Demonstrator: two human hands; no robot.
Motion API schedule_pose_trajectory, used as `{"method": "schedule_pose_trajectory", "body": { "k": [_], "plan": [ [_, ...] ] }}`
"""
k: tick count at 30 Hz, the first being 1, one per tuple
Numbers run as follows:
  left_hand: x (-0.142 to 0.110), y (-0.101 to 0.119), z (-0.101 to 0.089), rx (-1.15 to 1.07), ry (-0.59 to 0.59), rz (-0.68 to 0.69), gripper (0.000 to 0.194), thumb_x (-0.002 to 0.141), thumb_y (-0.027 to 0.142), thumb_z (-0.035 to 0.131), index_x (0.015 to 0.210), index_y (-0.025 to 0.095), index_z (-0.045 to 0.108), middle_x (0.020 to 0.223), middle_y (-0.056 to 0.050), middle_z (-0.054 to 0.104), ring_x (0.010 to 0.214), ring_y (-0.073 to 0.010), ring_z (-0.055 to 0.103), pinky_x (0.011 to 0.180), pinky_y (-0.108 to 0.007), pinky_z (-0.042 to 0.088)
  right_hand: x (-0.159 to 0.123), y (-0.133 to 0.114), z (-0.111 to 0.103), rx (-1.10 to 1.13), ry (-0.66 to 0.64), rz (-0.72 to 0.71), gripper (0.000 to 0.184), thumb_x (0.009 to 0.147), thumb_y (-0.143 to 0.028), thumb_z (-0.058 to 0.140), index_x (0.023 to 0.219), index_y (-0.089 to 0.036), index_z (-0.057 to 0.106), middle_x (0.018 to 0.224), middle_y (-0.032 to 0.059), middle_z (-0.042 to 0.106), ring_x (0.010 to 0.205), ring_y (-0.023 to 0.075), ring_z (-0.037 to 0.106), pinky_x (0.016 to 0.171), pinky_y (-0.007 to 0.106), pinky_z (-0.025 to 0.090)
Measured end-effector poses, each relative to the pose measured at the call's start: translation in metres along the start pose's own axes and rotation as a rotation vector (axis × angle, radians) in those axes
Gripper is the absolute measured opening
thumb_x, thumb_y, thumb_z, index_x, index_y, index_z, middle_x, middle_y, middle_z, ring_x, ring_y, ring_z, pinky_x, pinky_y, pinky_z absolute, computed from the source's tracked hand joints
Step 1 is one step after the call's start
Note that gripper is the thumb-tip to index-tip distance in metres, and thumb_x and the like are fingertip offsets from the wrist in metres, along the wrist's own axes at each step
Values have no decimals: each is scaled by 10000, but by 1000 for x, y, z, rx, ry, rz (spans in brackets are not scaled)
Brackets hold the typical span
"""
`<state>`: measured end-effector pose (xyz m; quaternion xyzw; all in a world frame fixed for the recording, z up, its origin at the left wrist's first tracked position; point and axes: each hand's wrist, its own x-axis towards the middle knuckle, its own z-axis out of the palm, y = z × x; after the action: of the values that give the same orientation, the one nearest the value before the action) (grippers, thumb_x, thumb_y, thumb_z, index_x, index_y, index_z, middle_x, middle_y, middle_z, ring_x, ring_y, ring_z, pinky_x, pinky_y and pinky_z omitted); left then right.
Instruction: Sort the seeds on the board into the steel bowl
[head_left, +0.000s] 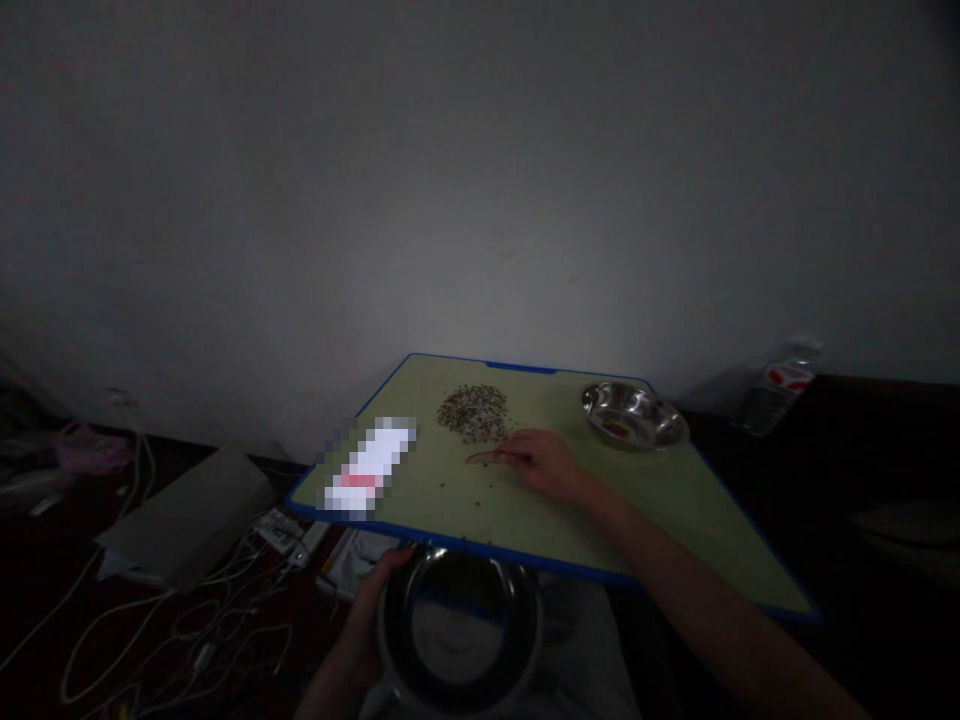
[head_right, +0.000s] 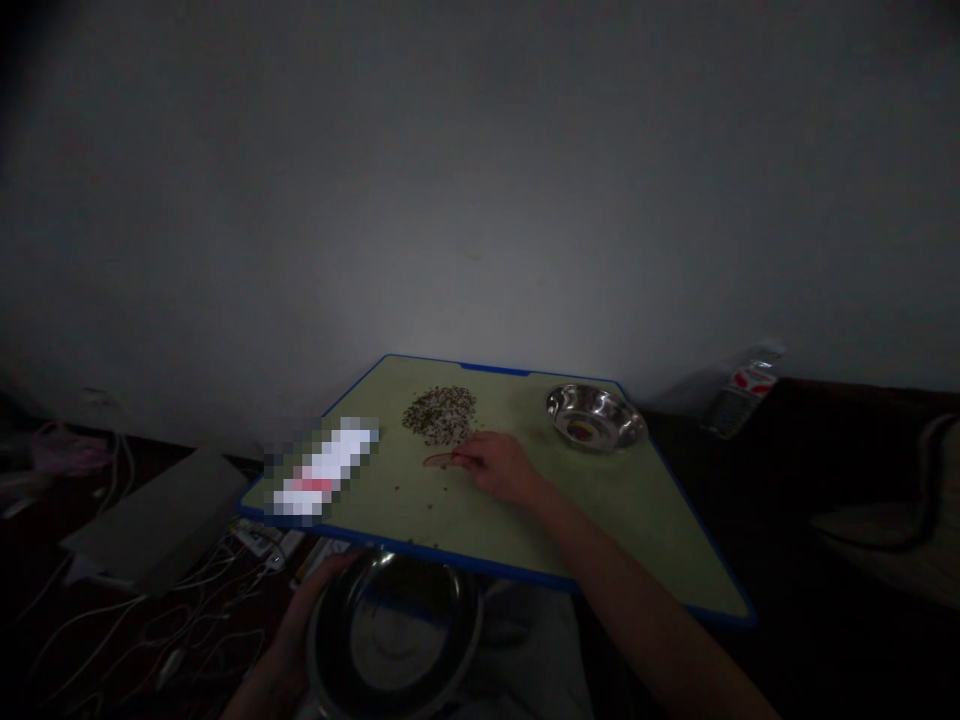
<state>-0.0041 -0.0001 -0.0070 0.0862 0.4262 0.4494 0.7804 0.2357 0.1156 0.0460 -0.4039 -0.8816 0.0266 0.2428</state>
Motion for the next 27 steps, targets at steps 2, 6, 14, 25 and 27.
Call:
{"method": "schedule_pose_trajectory", "body": {
  "k": [2,6,14,25,27],
  "plan": [
    [1,0,-1,17,15,20,152,670,240,573,598,131,650,542,-23,680,558,-172,613,611,-281,447,0,-4,0,7,2,-19,244,827,-322,440,904,-218,647,779,29,638,696,121,542,616,219,356],
    [4,-1,-4,30,28,52,137,663,246,588,610,137,653,553,-10,685,567,-168,617,625,-277,450,0,-8,-1,21,2,-42,240,832,-309,434,912,-219,641,781,24,634,700,118,542,616,216,353],
    [1,-2,-2,26,-1,35,151,660,242,586,597,130,665,552,-31,690,565,-178,623,608,-276,457,0,-11,2,40,-40,-64,244,832,-305,435,958,-231,631,802,26,631,746,121,547,656,223,377],
    [1,1,0,96,115,102,116,633,225,598,578,143,658,537,-11,680,563,-168,605,614,-270,437,12,-24,13,42,36,-104,249,838,-275,425,983,-236,624,898,34,635,817,124,548,718,240,396],
    [0,1,0,99,124,132,107,620,232,612,564,151,654,532,-3,675,556,-168,599,615,-270,433,15,-27,15,45,18,-136,245,833,-260,436,993,-249,620,913,28,635,828,126,549,720,242,397]
  ]
}}
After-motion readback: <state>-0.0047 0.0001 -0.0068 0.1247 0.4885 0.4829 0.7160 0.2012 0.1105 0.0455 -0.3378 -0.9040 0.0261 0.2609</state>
